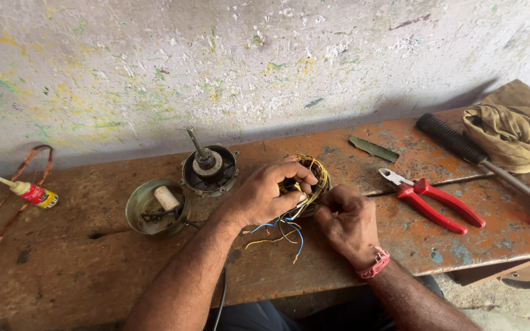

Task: The person removes old yellow wire from a motor stator by hand and with wire cutters, then winds new yellow wire into the stator slots. The person uses both hands to pull, cut, and insert wire throughout the process.

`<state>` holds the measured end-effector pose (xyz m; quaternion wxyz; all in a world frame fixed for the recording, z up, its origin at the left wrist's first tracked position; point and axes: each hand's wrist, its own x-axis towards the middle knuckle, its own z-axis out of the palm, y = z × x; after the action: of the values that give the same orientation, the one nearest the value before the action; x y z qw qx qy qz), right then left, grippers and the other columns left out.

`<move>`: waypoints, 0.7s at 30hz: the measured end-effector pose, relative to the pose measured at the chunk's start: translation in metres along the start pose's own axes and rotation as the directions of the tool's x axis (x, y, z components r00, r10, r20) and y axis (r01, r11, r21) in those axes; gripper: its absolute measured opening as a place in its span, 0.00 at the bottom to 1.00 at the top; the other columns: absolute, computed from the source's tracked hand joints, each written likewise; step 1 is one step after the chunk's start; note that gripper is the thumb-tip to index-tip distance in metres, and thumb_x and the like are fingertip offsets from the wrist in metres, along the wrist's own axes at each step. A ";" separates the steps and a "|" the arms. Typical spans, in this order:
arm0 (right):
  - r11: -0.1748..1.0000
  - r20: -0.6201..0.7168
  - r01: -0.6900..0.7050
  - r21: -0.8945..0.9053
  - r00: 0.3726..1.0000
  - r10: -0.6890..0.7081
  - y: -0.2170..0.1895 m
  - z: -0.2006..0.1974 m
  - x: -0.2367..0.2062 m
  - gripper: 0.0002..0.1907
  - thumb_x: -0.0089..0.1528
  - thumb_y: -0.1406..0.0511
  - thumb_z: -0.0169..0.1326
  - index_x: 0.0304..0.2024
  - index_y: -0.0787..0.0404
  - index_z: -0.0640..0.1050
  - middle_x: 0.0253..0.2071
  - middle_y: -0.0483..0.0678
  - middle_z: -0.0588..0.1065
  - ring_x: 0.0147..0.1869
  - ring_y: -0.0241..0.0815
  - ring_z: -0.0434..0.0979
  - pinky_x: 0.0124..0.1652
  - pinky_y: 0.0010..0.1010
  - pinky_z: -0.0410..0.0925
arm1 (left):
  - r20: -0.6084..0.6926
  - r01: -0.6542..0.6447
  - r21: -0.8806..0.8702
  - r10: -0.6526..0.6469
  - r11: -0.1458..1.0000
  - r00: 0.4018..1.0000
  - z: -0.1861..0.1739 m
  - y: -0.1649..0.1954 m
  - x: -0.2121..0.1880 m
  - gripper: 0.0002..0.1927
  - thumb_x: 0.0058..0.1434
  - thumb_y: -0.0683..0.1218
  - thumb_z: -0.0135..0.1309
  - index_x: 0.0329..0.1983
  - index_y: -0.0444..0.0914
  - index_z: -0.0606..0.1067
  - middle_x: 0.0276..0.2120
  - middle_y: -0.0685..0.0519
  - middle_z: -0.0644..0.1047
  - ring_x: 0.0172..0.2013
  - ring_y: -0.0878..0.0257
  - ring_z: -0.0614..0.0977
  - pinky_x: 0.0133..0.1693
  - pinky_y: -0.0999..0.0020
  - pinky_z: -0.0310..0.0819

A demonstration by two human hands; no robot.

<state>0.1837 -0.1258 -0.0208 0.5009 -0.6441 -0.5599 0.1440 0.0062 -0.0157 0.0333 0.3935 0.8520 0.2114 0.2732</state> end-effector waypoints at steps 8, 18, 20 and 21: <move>0.950 0.055 0.291 -0.110 0.956 -0.287 0.003 -0.002 0.002 0.07 0.47 0.72 0.63 0.25 0.62 0.76 0.28 0.47 0.75 0.36 0.46 0.77 0.34 0.37 0.70 | -0.092 -0.046 0.113 0.057 0.993 0.994 -0.002 -0.006 0.000 0.07 0.56 0.45 0.67 0.35 0.42 0.81 0.36 0.56 0.83 0.45 0.61 0.84 0.46 0.64 0.78; 0.949 0.102 0.313 -0.027 0.946 -0.309 0.007 -0.012 0.002 0.07 0.50 0.70 0.61 0.31 0.62 0.79 0.33 0.48 0.79 0.39 0.45 0.80 0.38 0.35 0.73 | -0.069 -0.112 0.219 0.130 0.969 0.989 0.002 -0.008 -0.001 0.06 0.61 0.44 0.62 0.40 0.40 0.80 0.36 0.53 0.84 0.39 0.59 0.86 0.42 0.62 0.80; 0.959 0.094 0.282 0.037 0.954 -0.284 0.004 -0.021 0.006 0.08 0.54 0.67 0.59 0.37 0.62 0.81 0.38 0.49 0.82 0.41 0.43 0.82 0.38 0.34 0.75 | -0.056 -0.118 0.214 0.133 0.970 0.990 0.003 -0.017 0.000 0.07 0.62 0.46 0.63 0.42 0.41 0.80 0.37 0.53 0.84 0.40 0.59 0.86 0.50 0.58 0.75; 0.974 0.068 0.228 0.015 0.971 -0.228 0.001 -0.026 0.011 0.11 0.57 0.65 0.60 0.40 0.63 0.80 0.40 0.51 0.82 0.42 0.45 0.83 0.41 0.35 0.76 | -0.052 -0.131 0.197 0.144 0.971 0.988 0.002 -0.023 0.001 0.08 0.62 0.47 0.63 0.42 0.42 0.81 0.37 0.53 0.85 0.40 0.59 0.87 0.58 0.54 0.70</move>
<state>0.2073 -0.1287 -0.0052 0.4969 -0.5682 -0.6467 0.1097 0.0053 -0.0020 0.0143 0.2817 0.8893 0.1901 0.3060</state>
